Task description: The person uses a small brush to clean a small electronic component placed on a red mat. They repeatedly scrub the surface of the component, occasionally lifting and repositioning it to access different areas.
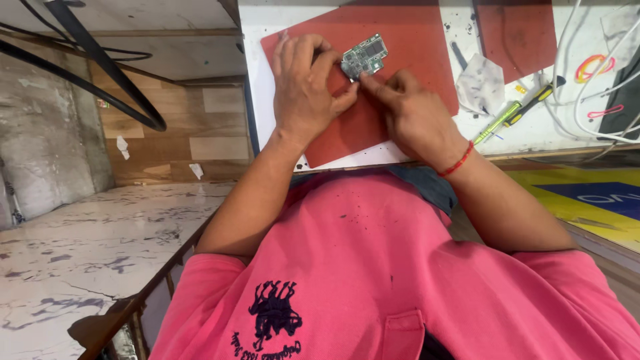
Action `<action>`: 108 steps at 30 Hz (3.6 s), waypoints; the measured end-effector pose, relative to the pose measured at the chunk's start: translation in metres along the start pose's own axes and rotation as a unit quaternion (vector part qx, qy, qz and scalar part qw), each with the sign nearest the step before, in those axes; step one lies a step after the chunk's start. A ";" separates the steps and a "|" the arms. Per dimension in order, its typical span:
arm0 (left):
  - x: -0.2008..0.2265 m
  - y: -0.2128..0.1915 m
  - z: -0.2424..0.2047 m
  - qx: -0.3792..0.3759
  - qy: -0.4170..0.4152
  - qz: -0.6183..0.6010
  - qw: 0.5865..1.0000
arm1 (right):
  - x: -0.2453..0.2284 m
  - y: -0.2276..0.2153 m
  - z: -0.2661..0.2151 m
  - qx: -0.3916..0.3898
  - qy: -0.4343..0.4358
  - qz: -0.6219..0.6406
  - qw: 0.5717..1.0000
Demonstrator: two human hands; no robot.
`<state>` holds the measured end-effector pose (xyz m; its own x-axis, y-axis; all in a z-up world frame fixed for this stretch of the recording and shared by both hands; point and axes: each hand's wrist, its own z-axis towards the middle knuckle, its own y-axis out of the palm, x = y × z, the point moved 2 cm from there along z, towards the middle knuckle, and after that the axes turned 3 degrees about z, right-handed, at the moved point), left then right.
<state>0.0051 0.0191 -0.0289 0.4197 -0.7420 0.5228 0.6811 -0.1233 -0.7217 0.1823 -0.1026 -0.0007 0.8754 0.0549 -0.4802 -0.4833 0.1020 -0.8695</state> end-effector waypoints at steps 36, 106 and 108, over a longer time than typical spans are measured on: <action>0.013 -0.009 0.005 -0.010 -0.028 0.029 0.999 | -0.003 -0.012 0.004 -0.020 0.086 -0.003 0.996; 0.000 0.006 -0.003 -0.001 -0.008 -0.013 1.000 | 0.004 -0.006 -0.002 0.041 0.039 -0.012 0.998; -0.001 0.002 0.000 0.006 -0.003 -0.006 1.000 | 0.001 -0.003 0.000 0.014 -0.005 -0.026 1.000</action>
<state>0.0062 0.0190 -0.0310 0.4147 -0.7360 0.5350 0.6931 -0.1255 -0.7099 0.1844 -0.1028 0.0013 0.8994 0.0580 -0.4333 -0.4371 0.1330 -0.8895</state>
